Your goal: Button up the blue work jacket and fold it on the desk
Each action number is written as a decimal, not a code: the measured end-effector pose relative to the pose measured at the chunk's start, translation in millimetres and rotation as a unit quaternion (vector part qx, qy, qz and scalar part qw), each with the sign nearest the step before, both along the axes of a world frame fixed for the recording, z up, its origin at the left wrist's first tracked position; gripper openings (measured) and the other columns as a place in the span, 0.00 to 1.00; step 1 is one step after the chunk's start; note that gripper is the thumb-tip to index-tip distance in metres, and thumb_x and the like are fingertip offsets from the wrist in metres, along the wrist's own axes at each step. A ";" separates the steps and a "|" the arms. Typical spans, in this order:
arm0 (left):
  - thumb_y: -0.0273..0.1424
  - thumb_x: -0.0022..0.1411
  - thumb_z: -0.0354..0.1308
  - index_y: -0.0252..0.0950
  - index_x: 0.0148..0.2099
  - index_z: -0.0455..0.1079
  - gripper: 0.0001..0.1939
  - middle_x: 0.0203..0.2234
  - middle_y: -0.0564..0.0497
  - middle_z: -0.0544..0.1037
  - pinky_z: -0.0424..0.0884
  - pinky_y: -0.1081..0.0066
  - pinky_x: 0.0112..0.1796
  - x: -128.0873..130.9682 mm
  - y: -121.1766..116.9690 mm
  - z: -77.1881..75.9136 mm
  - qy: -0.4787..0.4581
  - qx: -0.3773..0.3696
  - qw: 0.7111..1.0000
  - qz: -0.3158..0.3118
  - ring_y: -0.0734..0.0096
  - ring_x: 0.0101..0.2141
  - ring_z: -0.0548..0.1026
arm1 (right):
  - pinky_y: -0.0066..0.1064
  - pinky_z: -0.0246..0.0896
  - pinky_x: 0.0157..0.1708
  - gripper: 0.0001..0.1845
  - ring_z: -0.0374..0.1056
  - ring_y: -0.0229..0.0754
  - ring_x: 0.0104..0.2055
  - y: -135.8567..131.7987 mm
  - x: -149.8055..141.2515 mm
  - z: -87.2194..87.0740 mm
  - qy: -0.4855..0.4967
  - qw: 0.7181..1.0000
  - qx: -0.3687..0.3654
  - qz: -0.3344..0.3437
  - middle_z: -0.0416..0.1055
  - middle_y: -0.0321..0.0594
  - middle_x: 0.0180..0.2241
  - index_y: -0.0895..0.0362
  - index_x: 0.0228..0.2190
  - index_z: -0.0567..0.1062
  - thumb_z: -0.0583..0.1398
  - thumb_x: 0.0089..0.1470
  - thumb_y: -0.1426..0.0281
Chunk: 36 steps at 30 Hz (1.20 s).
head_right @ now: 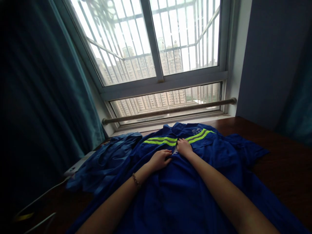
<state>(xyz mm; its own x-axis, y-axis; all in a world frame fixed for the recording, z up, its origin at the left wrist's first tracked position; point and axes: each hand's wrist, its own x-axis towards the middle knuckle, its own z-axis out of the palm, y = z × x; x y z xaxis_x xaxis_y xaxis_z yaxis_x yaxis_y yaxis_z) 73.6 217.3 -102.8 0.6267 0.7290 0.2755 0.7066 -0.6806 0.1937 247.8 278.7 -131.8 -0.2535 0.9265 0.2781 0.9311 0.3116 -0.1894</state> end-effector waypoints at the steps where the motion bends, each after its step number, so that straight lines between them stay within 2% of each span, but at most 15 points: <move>1: 0.40 0.56 0.49 0.35 0.38 0.72 0.16 0.37 0.46 0.74 0.65 0.68 0.43 3.9 8.1 5.2 0.016 -0.014 1.000 0.002 0.64 0.39 0.71 | 0.34 0.43 0.52 0.20 0.52 0.45 0.53 1.3 0.8 -2.4 0.002 1.000 -0.004 0.009 0.63 0.47 0.49 0.62 0.44 0.69 0.45 0.54 0.72; 3: 0.40 0.56 0.49 0.33 0.29 0.73 0.17 0.27 0.45 0.75 0.66 0.69 0.39 15.0 28.9 13.4 0.033 -0.044 0.998 0.027 0.65 0.33 0.72 | 0.35 0.42 0.53 0.19 0.50 0.45 0.55 2.7 2.5 -5.3 0.002 1.000 -0.012 0.027 0.62 0.45 0.50 0.61 0.44 0.69 0.46 0.54 0.73; 4: 0.38 0.57 0.48 0.32 0.28 0.72 0.17 0.26 0.44 0.75 0.66 0.69 0.38 21.7 40.4 15.0 0.027 -0.050 0.998 0.041 0.65 0.32 0.72 | 0.35 0.41 0.53 0.20 0.49 0.45 0.56 3.1 3.3 -6.0 0.001 0.999 -0.016 0.035 0.60 0.45 0.51 0.61 0.45 0.68 0.46 0.53 0.73; 6: 0.32 0.59 0.44 0.31 0.34 0.71 0.15 0.32 0.42 0.74 0.65 0.69 0.40 35.4 62.2 11.4 -0.024 -0.028 0.997 0.069 0.65 0.35 0.72 | 0.36 0.40 0.54 0.21 0.46 0.45 0.57 3.9 4.7 -6.5 -0.003 0.999 -0.023 0.046 0.57 0.44 0.54 0.61 0.49 0.65 0.47 0.53 0.73; 8: 0.26 0.59 0.42 0.30 0.43 0.68 0.15 0.41 0.41 0.71 0.64 0.69 0.44 46.7 78.6 -0.1 -0.070 -0.005 0.994 0.084 0.66 0.42 0.70 | 0.36 0.40 0.54 0.23 0.45 0.45 0.58 4.2 5.6 -6.5 -0.008 0.998 -0.027 0.050 0.56 0.44 0.55 0.62 0.51 0.62 0.46 0.53 0.73; 10: 0.23 0.58 0.42 0.28 0.47 0.65 0.17 0.46 0.39 0.68 0.62 0.69 0.47 53.4 87.9 -14.5 -0.084 -0.004 0.993 0.083 0.66 0.46 0.67 | 0.36 0.39 0.54 0.23 0.47 0.45 0.57 3.7 5.8 -6.1 -0.013 0.998 -0.028 0.048 0.56 0.44 0.54 0.62 0.51 0.62 0.46 0.54 0.72; 14: 0.23 0.58 0.43 0.29 0.50 0.64 0.18 0.49 0.41 0.67 0.60 0.68 0.51 52.2 91.5 -31.4 -0.086 -0.018 0.994 0.059 0.67 0.50 0.64 | 0.33 0.41 0.53 0.22 0.50 0.44 0.56 0.2 4.0 -3.2 -0.012 0.999 -0.018 0.033 0.60 0.45 0.51 0.62 0.49 0.64 0.46 0.54 0.72; 21: 0.24 0.56 0.47 0.36 0.45 0.69 0.16 0.46 0.48 0.70 0.61 0.68 0.50 39.4 93.1 -31.0 -0.135 -0.039 0.990 0.008 0.69 0.47 0.67 | 0.30 0.54 0.44 0.16 0.62 0.44 0.45 -10.8 3.8 9.4 -0.001 1.000 -0.012 -0.025 0.68 0.50 0.40 0.63 0.38 0.72 0.48 0.52 0.74; 24: 0.25 0.53 0.52 0.36 0.39 0.73 0.12 0.43 0.48 0.72 0.63 0.68 0.48 34.1 98.0 -32.5 -0.170 -0.060 0.983 0.014 0.68 0.44 0.69 | 0.34 0.55 0.42 0.15 0.61 0.48 0.45 -19.8 1.8 17.7 -0.005 0.998 -0.011 -0.054 0.68 0.54 0.38 0.64 0.34 0.73 0.49 0.50 0.77; 27: 0.27 0.49 0.57 0.34 0.32 0.75 0.07 0.39 0.47 0.74 0.66 0.70 0.44 27.2 101.4 -29.7 -0.216 -0.087 0.972 0.008 0.69 0.39 0.71 | 0.40 0.57 0.39 0.18 0.62 0.53 0.45 -29.5 -5.1 26.9 0.000 0.995 -0.014 -0.096 0.67 0.60 0.39 0.67 0.36 0.73 0.45 0.50 0.82; 29: 0.29 0.47 0.59 0.33 0.29 0.75 0.06 0.35 0.47 0.75 0.67 0.71 0.40 22.2 102.0 -25.0 -0.240 -0.124 0.963 -0.018 0.70 0.35 0.72 | 0.41 0.58 0.37 0.19 0.64 0.54 0.42 -34.0 -10.2 32.5 0.012 0.992 -0.032 -0.119 0.67 0.62 0.37 0.68 0.35 0.73 0.45 0.50 0.83; 32: 0.33 0.43 0.62 0.31 0.30 0.74 0.11 0.28 0.49 0.75 0.67 0.73 0.35 15.9 101.9 -17.5 -0.233 -0.213 0.947 -0.061 0.72 0.30 0.71 | 0.42 0.58 0.36 0.17 0.66 0.54 0.39 -35.5 -12.5 38.4 0.039 0.990 -0.064 -0.122 0.70 0.60 0.32 0.67 0.30 0.75 0.47 0.48 0.84; 36: 0.34 0.40 0.63 0.30 0.33 0.73 0.16 0.22 0.52 0.72 0.64 0.76 0.28 12.5 103.9 -15.2 -0.203 -0.299 0.930 -0.062 0.76 0.25 0.68 | 0.41 0.57 0.38 0.12 0.66 0.54 0.40 -23.9 0.7 39.3 0.109 0.984 -0.086 -0.107 0.71 0.57 0.33 0.65 0.28 0.76 0.54 0.43 0.82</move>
<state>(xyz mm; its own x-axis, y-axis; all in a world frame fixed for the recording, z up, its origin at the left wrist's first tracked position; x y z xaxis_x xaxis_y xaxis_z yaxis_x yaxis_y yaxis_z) 86.1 321.2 -118.0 0.6493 0.7568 0.0759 0.4157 -0.4366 0.7978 248.6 254.7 -92.6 0.0019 0.9905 0.1376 0.9031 0.0574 -0.4255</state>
